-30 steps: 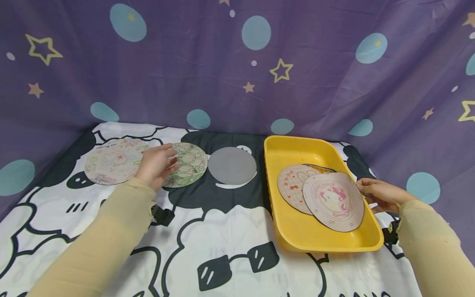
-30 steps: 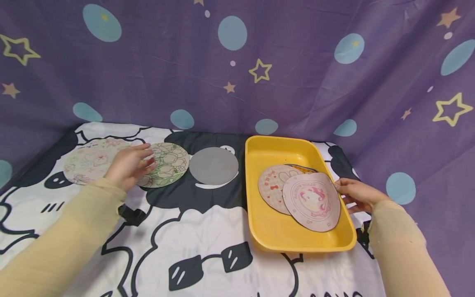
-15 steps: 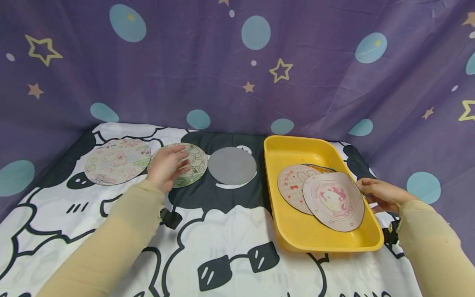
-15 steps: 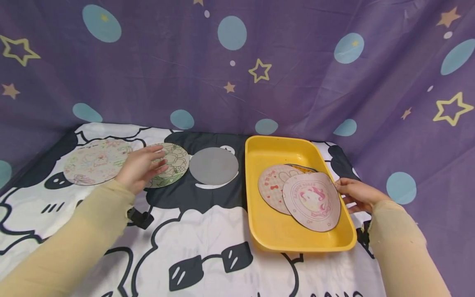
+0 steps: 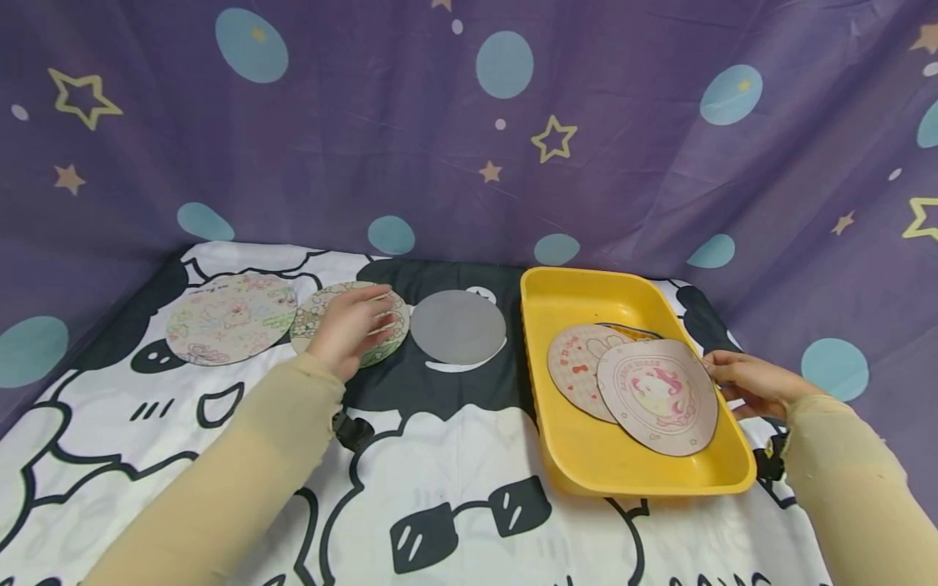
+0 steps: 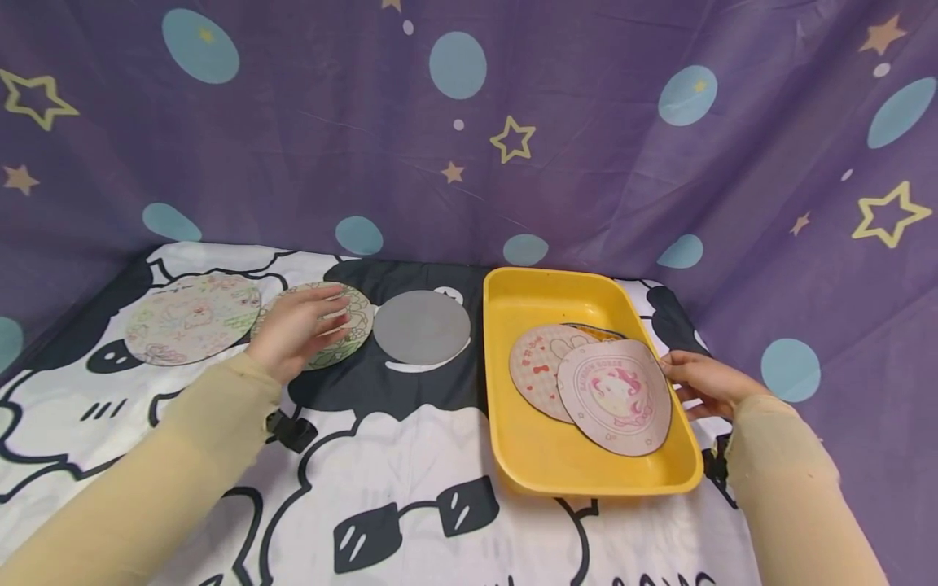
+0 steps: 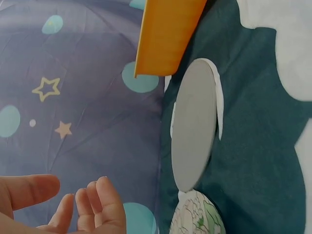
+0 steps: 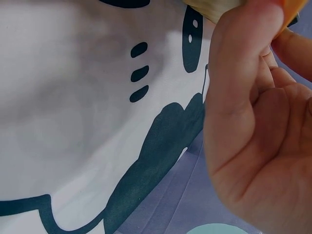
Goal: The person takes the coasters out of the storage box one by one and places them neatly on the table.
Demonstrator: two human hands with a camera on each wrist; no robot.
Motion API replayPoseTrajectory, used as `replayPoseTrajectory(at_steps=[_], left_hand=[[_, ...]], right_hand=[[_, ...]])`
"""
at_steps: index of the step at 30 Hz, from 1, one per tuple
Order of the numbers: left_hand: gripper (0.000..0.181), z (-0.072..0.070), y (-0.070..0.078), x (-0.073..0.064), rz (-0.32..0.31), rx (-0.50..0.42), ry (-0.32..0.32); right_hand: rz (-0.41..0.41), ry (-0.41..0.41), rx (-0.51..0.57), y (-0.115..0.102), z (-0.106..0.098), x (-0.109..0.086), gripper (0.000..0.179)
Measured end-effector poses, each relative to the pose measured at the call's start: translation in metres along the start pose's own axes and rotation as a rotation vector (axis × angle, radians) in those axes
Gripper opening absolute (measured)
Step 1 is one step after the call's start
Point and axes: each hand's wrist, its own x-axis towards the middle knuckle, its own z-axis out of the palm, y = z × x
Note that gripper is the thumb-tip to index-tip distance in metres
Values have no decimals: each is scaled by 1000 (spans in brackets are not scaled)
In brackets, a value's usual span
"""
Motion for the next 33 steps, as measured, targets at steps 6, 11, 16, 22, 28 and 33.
replayPoseTrajectory(at_steps=[6,11,16,22,28,33], left_hand=[[46,12,6,-2,30,39,-39],[45,22,8,-2,51,45,-57],[44,32,6,0,52,32,-57],[44,45,6,0,65,19,-69],[43,57,9,-1,66,6,-75],[42,64,11,-2,62,2,-82]], right_hand=[[2,4,11,-1,1,-1,9],[0,2,10,-1,0,-1,10],[2,1,11,-1,0,-1,11],[-4,0,4,0,0,-1,13],[-6,-10,11,0,-1,-1,11],[-5,-10,9,-1,-1,-2,11]])
